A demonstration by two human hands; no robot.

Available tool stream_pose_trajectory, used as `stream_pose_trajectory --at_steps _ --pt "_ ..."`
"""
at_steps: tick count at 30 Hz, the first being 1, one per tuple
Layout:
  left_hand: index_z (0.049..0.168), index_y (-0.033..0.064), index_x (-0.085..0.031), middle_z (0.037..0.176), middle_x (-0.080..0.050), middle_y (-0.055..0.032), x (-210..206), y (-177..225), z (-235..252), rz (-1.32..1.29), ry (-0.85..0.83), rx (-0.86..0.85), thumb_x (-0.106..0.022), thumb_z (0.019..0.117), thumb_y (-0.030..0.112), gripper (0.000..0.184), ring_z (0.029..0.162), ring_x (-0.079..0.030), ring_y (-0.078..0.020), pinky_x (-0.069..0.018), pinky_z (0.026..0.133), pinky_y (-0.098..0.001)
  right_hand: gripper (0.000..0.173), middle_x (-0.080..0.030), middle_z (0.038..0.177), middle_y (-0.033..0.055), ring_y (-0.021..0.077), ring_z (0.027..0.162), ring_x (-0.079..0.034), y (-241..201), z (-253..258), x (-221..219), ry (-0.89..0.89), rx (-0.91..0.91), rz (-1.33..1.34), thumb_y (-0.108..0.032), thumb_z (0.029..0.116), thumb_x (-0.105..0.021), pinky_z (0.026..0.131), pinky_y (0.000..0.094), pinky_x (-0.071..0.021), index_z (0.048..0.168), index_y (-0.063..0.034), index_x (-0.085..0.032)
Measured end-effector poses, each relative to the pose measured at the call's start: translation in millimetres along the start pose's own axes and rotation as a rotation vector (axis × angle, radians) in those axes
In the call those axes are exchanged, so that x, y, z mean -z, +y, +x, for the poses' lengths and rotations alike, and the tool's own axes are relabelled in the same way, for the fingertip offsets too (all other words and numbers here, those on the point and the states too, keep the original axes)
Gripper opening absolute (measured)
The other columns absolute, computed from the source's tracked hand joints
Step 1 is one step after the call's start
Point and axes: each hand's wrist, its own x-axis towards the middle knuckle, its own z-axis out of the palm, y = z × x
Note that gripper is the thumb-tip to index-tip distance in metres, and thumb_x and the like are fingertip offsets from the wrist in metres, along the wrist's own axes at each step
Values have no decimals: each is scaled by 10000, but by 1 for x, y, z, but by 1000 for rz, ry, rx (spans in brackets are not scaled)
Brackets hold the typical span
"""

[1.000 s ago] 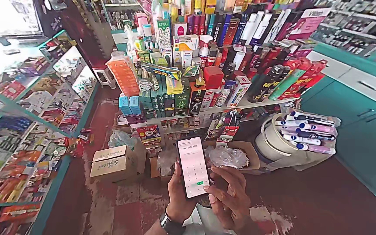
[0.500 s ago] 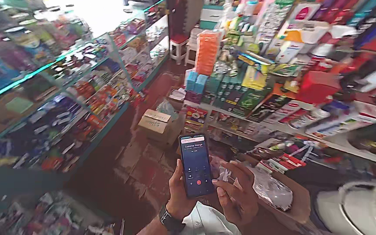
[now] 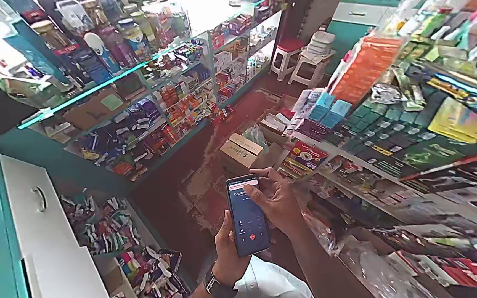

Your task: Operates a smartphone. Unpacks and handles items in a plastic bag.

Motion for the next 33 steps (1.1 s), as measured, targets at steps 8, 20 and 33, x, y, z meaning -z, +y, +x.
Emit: stream_pose_trajectory --at_steps 8,20,33 --pt "1281 159 -688 1200 -724 -140 37 157 7 76 7 -176 -567 955 587 552 1102 -712 -264 -583 939 -468 291 -741 1004 18 30 889 -696 4 90 -153 -80 151 34 -49 1001 -449 783 207 -587 1171 19 -675" --pt "1252 163 -707 1180 -733 -123 75 325 5 4 184 -547 -597 934 588 542 1094 -715 -248 -585 933 -465 398 -735 1183 53 41 1015 -699 10 198 -344 -550 203 171 -171 1097 -398 892 219 -588 1343 54 -616" --pt "1459 113 -505 1451 -557 -193 116 501 96 -58 260 -1122 -607 941 574 702 1318 -573 -317 -508 1055 -474 790 -507 1522 152 230 1369 -545 67 330 -473 -1017 318 194 -354 970 -698 1108 400 -522 1560 16 -324"
